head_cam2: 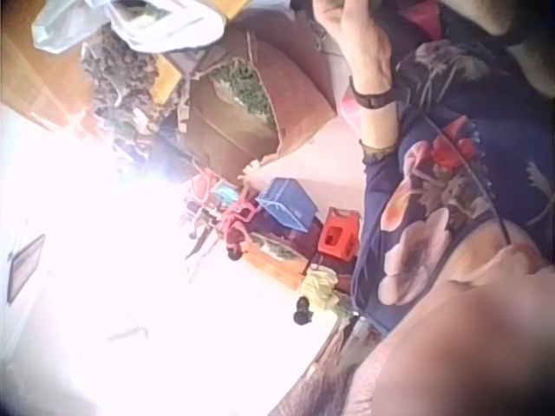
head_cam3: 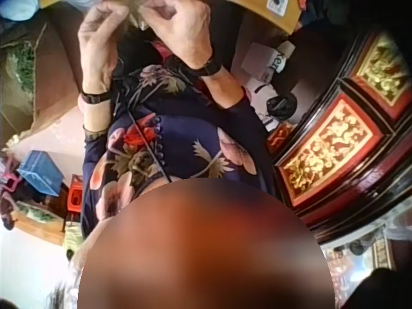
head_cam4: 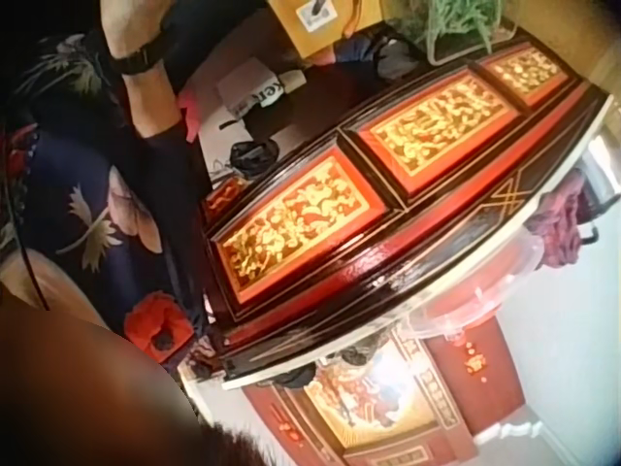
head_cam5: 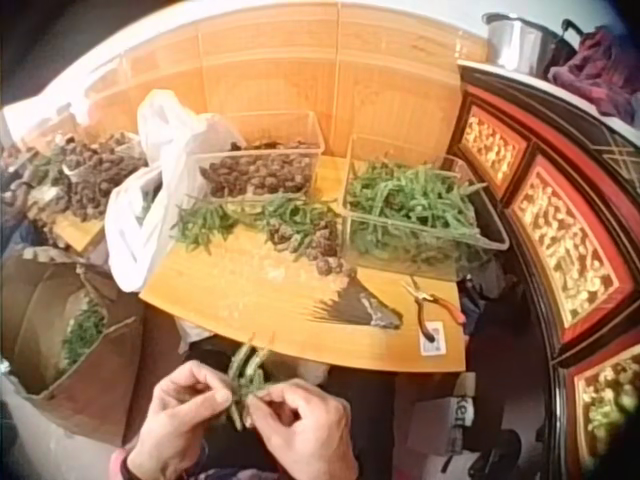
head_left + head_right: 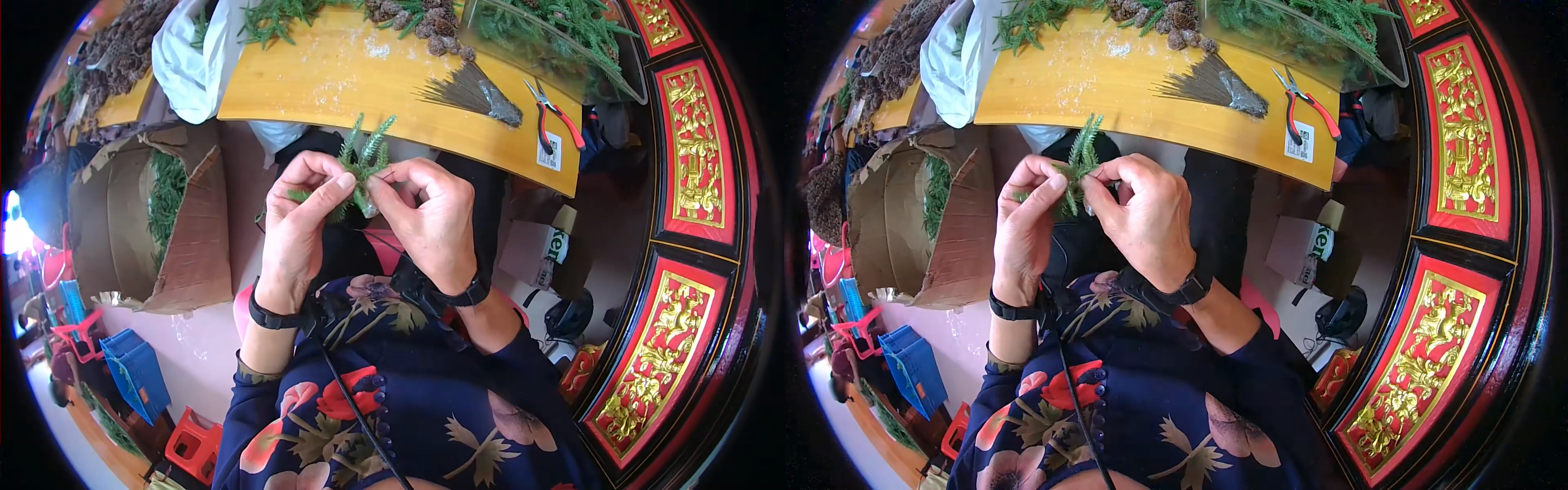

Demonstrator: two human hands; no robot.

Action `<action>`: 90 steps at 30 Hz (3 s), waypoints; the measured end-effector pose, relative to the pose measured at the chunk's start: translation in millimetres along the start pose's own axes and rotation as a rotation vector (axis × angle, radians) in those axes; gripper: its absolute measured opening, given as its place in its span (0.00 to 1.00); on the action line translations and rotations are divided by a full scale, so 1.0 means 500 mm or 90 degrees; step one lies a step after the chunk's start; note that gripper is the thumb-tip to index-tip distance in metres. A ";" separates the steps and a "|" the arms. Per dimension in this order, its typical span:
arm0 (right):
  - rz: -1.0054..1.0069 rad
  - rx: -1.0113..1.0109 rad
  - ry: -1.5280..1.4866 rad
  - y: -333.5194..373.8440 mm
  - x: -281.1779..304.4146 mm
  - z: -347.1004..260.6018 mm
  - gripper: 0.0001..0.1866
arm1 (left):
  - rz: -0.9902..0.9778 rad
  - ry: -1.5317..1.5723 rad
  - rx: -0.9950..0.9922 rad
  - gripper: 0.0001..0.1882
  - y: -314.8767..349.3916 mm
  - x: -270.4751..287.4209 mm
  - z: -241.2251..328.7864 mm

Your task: Manually preparing and assembling green foliage and decorative pods for decorations.

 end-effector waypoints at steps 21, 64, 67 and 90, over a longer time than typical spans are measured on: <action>0.077 0.211 0.145 0.014 0.012 -0.001 0.07 | 0.056 -0.009 0.120 0.02 0.013 -0.011 -0.009; 0.019 0.308 0.052 0.024 0.000 0.021 0.12 | 0.004 0.013 0.142 0.09 0.020 -0.005 -0.008; 0.027 0.317 0.059 0.030 0.005 0.020 0.12 | -0.026 -0.048 0.160 0.10 0.020 -0.007 0.000; -0.093 0.263 0.011 0.040 0.016 0.027 0.15 | 0.031 -0.098 0.094 0.06 0.029 0.005 -0.010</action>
Point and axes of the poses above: each hand's wrist, its own y-axis away from the middle knuckle, its own x-axis out of the back of the hand, z = x × y, the point moved 3 cm from there along -y, towards the middle knuckle, and after that the axes turned 2 degrees about -x, right-handed, at the moved point
